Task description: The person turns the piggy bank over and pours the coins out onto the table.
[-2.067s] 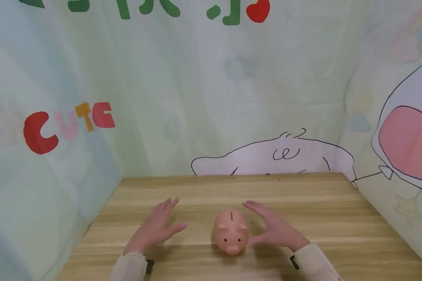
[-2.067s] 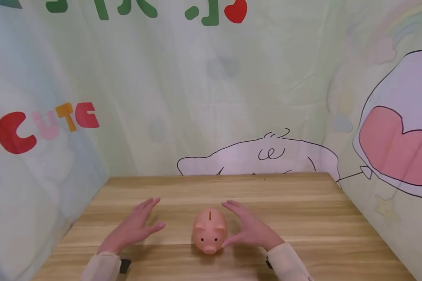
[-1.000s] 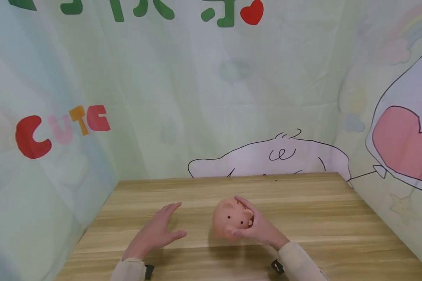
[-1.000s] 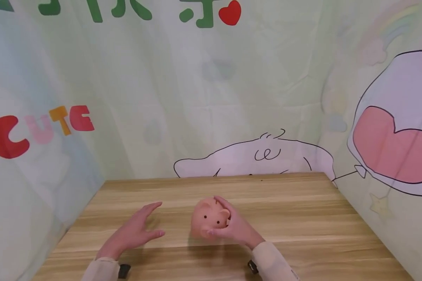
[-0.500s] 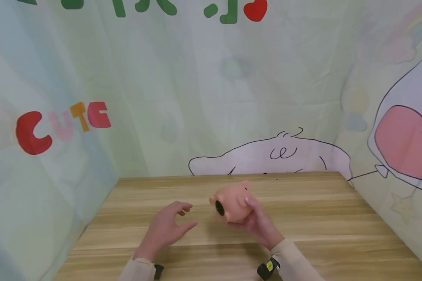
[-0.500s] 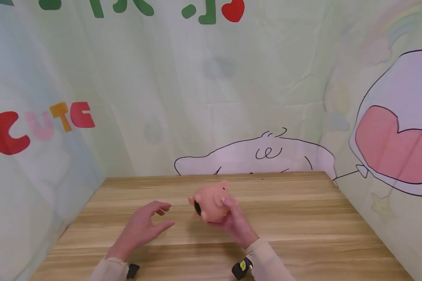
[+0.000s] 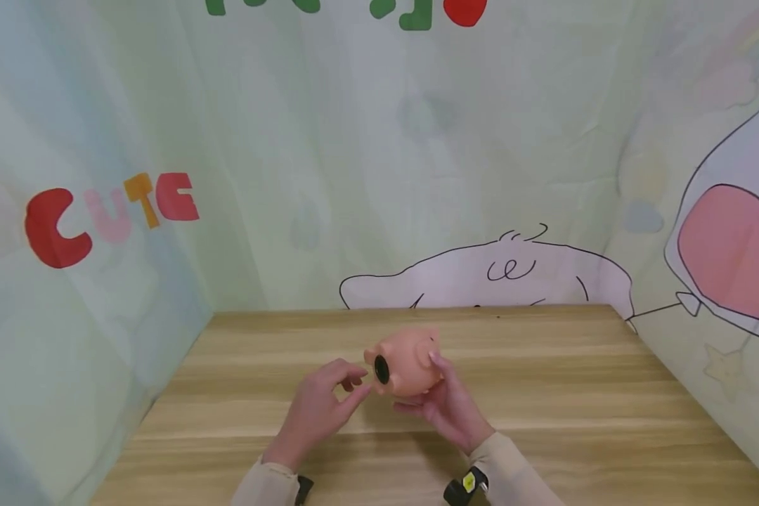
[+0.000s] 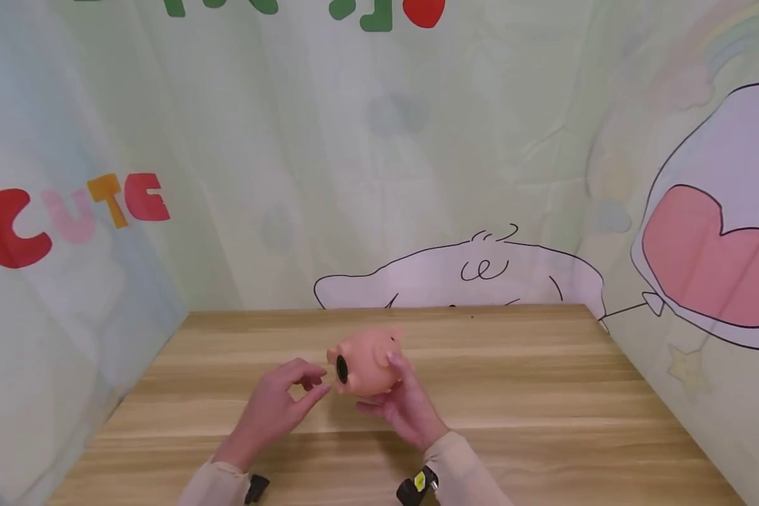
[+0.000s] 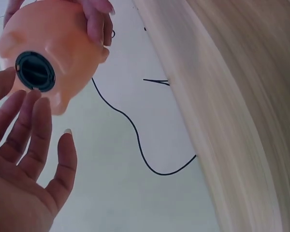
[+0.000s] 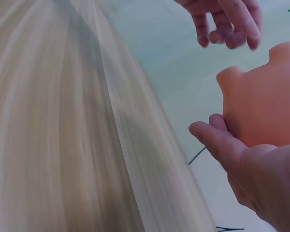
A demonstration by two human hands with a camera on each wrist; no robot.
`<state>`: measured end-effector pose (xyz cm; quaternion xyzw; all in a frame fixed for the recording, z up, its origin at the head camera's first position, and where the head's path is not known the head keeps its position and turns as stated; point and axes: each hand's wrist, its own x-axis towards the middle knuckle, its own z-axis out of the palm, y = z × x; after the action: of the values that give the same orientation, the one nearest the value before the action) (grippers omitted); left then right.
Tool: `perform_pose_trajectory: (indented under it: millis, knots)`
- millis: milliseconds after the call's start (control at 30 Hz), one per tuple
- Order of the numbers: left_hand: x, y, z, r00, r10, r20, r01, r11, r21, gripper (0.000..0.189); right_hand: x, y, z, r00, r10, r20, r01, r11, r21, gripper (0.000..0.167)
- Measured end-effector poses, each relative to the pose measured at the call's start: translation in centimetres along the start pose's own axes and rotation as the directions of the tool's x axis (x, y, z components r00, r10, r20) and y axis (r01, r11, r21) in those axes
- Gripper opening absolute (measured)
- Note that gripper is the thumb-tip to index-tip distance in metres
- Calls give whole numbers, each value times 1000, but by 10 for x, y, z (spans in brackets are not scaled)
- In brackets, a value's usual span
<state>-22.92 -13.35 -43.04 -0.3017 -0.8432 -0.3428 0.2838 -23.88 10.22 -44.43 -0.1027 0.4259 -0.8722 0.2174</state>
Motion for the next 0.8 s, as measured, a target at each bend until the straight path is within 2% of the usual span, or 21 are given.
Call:
perform_pose_trajectory:
  millis: [233,333,533,800]
  knots:
    - [7,6,4,1000,-14,-10,14,1000,-27,11,-1,1,10,999,25,25,-26,999,32,66]
    - [9,9,4,1000,-22,-7,22,1000,6,9,-2,1,11,999,31,28,-32,999,42,66]
    - [17,13,4,999,25,-48,-20,995,97,10,-4,-1,14,998,32,57,-35,998,58,65]
    - [19,19,9,998,23,-65,-17,995,99,13,-6,-4,15,998,34,51,-38,996,77,67]
